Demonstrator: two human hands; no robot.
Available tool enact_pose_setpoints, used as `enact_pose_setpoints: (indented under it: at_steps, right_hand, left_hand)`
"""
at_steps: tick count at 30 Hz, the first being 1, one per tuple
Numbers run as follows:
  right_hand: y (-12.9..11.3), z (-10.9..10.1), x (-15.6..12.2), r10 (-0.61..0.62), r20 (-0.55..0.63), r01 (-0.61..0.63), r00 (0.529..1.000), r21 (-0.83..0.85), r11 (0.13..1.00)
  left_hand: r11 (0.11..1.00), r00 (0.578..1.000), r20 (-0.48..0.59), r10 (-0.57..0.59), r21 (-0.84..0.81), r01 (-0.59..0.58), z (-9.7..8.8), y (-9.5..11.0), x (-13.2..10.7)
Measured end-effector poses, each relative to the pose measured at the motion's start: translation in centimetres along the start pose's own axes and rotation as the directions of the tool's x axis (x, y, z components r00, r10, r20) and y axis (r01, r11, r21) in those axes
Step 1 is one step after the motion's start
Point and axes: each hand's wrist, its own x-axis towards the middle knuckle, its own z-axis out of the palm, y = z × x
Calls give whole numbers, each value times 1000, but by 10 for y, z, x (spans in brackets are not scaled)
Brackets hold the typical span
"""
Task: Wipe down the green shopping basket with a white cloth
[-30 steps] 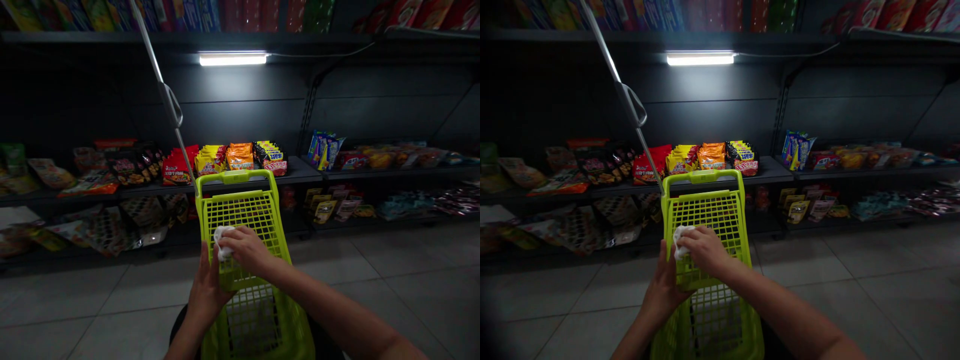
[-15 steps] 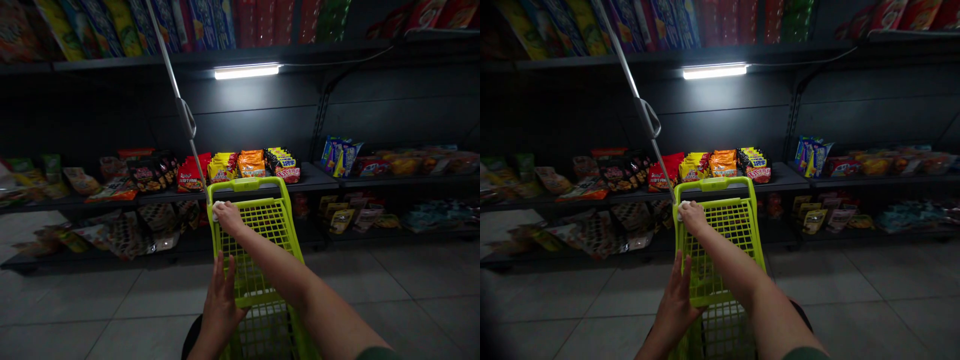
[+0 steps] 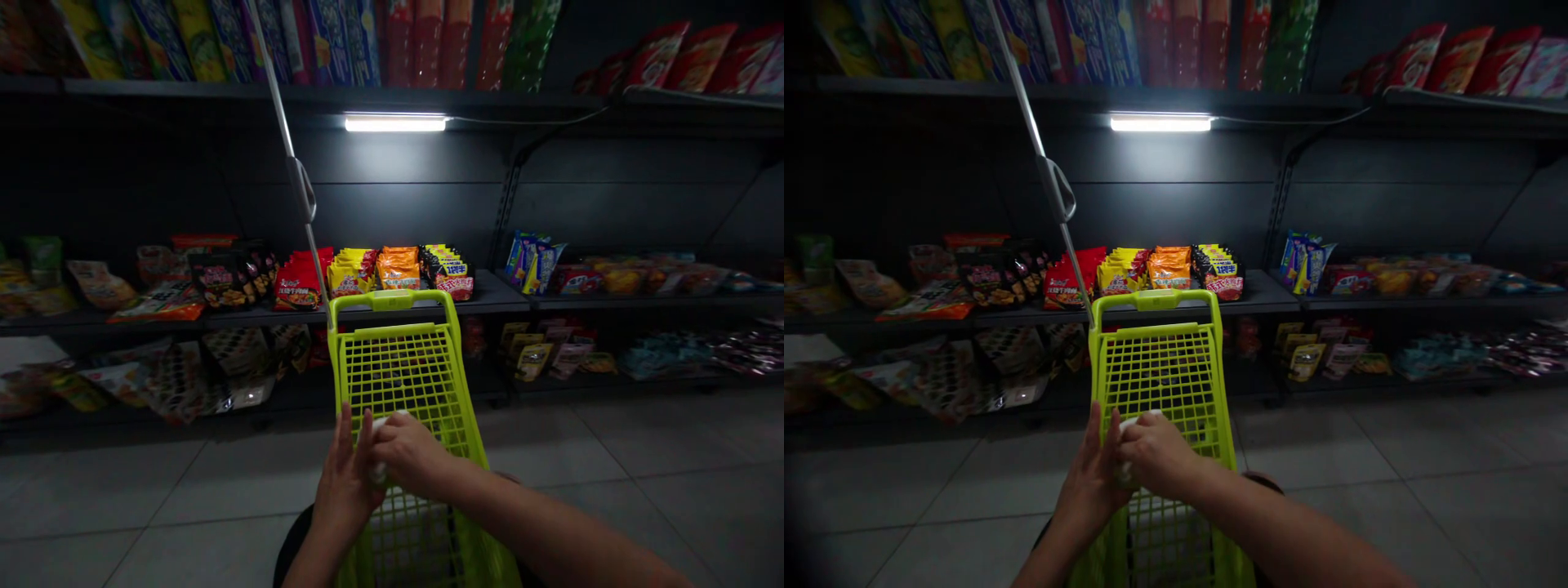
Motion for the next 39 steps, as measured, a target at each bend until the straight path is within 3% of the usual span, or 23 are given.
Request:
enact_pose_setpoints:
  at_steps: [2, 4, 7, 8, 10, 11, 12, 14, 17, 20, 24, 28, 30, 34, 39]
  right_hand:
    - [-8, -21, -21, -9, 104, -1, 995, 91, 996]
    - [-2, -48, -30, -113, 285, 46, 952, 232, 972]
    - [36, -91, -18, -277, 507, 51, 816, 414, 909]
    - [55, -102, -8, -224, 510, 14, 830, 383, 924]
    - [96, -118, 14, 91, 342, -137, 935, 113, 984]
    - [118, -122, 23, 263, 184, -256, 947, -60, 965]
    - [137, -123, 31, 392, 38, -378, 919, -198, 905]
    - [169, -117, 36, 522, -133, -534, 843, -333, 777]
    - [193, -95, 26, 563, -208, -598, 800, -358, 718]
    - [188, -73, 4, 562, -248, -614, 789, -325, 719]
    - [154, -59, -28, 518, -223, -564, 826, -304, 768]
    - [113, -51, -55, 496, -163, -520, 853, -349, 780]
    - [96, -44, -61, 490, -78, -478, 868, -394, 785]
    - [83, -29, -51, 467, 179, -353, 866, -443, 824]
    - [112, -17, -8, 494, 377, -318, 783, -440, 840]
  left_hand:
    - [1000, 1000, -24, 7, 2, -7, -1, 2, 0]
    - [1000, 1000, -21, 4, -16, -4, -2, 3, 0]
    - [999, 1000, 19, -16, -39, 17, -3, 4, 2]
    - [999, 999, 29, -22, -35, 23, -3, 4, 3]
    - [999, 999, 41, -29, -19, 30, -3, 5, 4]
    - [999, 999, 44, -32, -13, 32, -3, 6, 5]
    - [999, 998, 46, -33, -9, 33, -3, 6, 6]
    - [999, 998, 53, -30, -11, 31, -2, 6, 6]
    - [1000, 996, 85, -31, 2, 30, -2, 2, 7]
    - [999, 989, 141, -40, 40, 35, -2, -1, 7]
    - [990, 968, 244, -52, 143, 17, -3, 1, 12]
    - [967, 906, 411, -105, 254, -3, -9, 10, 19]
    - [964, 880, 460, -114, 267, -15, -12, 13, 22]
    - [975, 875, 476, -83, 220, -27, -15, 13, 24]
    - [982, 895, 443, -53, 185, -33, -12, 9, 20]
